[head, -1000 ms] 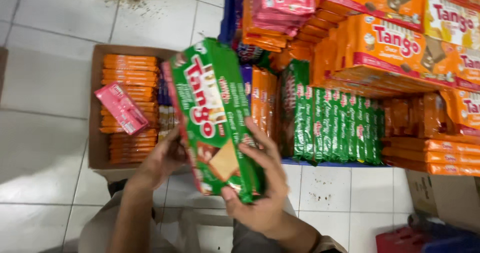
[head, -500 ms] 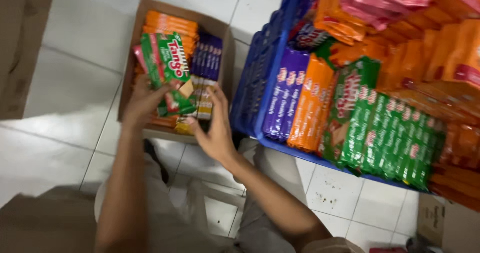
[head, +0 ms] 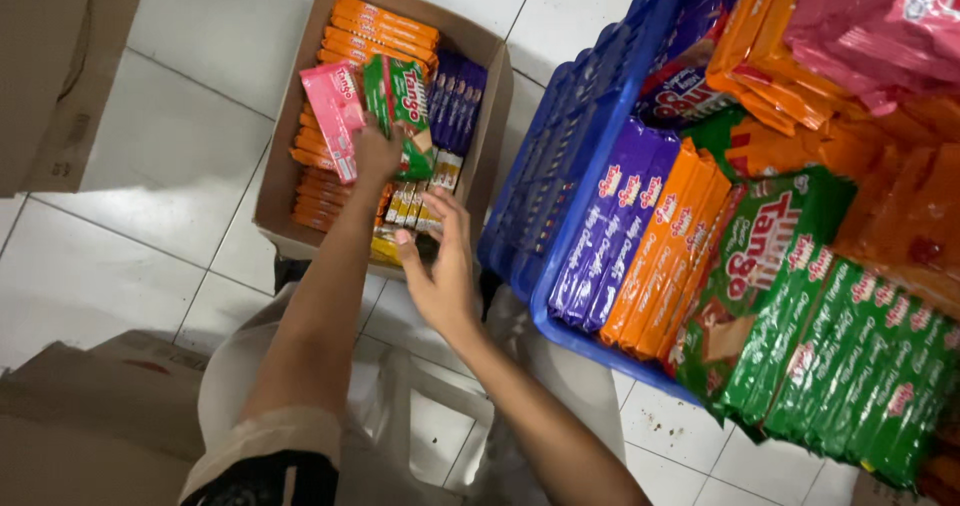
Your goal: The person moves packs of wafer snacks between a cardboard box and a blue plastic crate by hand, organizing them into neat stacks.
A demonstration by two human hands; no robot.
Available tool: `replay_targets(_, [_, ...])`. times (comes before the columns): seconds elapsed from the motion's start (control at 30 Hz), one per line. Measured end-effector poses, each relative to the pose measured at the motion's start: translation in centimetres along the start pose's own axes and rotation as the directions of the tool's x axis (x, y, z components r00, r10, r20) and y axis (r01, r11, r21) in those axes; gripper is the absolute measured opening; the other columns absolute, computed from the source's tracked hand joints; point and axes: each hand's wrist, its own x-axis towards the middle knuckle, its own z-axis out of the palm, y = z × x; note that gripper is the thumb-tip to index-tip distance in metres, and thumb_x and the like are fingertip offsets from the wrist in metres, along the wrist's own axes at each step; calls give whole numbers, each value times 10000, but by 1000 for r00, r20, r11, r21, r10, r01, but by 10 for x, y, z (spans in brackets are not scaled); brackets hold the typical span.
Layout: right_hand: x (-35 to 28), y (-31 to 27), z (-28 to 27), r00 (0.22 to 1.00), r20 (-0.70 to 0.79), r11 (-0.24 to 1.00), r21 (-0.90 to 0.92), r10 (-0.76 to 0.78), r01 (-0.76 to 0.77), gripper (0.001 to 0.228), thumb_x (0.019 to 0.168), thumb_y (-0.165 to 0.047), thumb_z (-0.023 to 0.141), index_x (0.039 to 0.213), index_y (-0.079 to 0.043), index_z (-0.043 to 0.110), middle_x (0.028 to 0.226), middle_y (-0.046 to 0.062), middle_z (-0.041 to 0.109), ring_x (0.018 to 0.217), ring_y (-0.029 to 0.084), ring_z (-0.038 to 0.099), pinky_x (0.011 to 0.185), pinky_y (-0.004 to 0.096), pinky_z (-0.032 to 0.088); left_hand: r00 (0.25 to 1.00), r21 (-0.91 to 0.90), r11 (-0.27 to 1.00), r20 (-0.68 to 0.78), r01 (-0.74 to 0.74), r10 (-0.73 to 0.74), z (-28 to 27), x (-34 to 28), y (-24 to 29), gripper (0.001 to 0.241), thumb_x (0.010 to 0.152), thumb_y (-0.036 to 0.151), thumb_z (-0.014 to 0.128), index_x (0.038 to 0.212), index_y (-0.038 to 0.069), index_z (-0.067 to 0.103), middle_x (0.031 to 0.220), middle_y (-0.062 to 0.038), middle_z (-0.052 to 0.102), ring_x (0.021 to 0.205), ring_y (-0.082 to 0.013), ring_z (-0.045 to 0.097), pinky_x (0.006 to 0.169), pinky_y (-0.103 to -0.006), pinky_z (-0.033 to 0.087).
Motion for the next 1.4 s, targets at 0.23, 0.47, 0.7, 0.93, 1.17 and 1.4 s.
replay_targets(0.23, [8,0,1,997,-24,996,58,70,-69,453,950,-158,628,1340,16,476,1399,263,402,1251,477,517,973,563,487,985,-7,997,-156,79,-79,21,57,17,731,975,317,658,1541,112,242,1401,-282,426,1247,-506,534,1046,-542,500])
replay_targets(0.47, [5,2,5,998,-18,997,55,63,-62,429,948,-159,626,1321,-3,482,1391,251,411,1212,477,539,947,545,494,964,296,918,-122,263,-237,48,69,27,787,1069,445,586,1577,148,63,1548,-269,256,1327,-440,487,1085,-492,476])
replay_targets(0.7, [6,4,4,996,-13,989,120,85,-83,428,959,-185,595,1327,3,484,1379,267,412,1231,453,530,959,547,487,986,524,835,-106,167,-130,37,55,12,675,1082,515,369,1539,44,210,1523,-176,469,1439,-268,299,1071,-517,329])
replay_targets(0.93, [9,6,4,1000,2,990,136,29,-29,455,971,-256,594,1311,28,494,1329,284,434,1201,466,534,946,559,492,907,718,693,-241,-73,345,25,34,-16,626,1027,367,624,1551,124,383,1610,-175,232,1431,-412,220,969,-559,472])
replay_targets(1.17, [6,27,20,982,-143,991,42,-123,130,479,931,-410,626,1269,-76,561,1281,166,558,1251,375,558,1049,431,455,928,814,446,321,-372,187,5,16,-32,492,988,581,343,1440,455,489,1712,93,124,1474,-549,88,889,-771,390])
replay_targets(1.4, [-12,-12,-22,956,-56,944,156,-287,292,377,1042,-255,546,1386,-134,450,1417,94,447,1117,204,568,1041,358,490,784,419,679,468,-603,407,-62,-78,-19,354,903,81,570,1257,71,574,1448,-60,453,1645,-245,-22,774,-520,631])
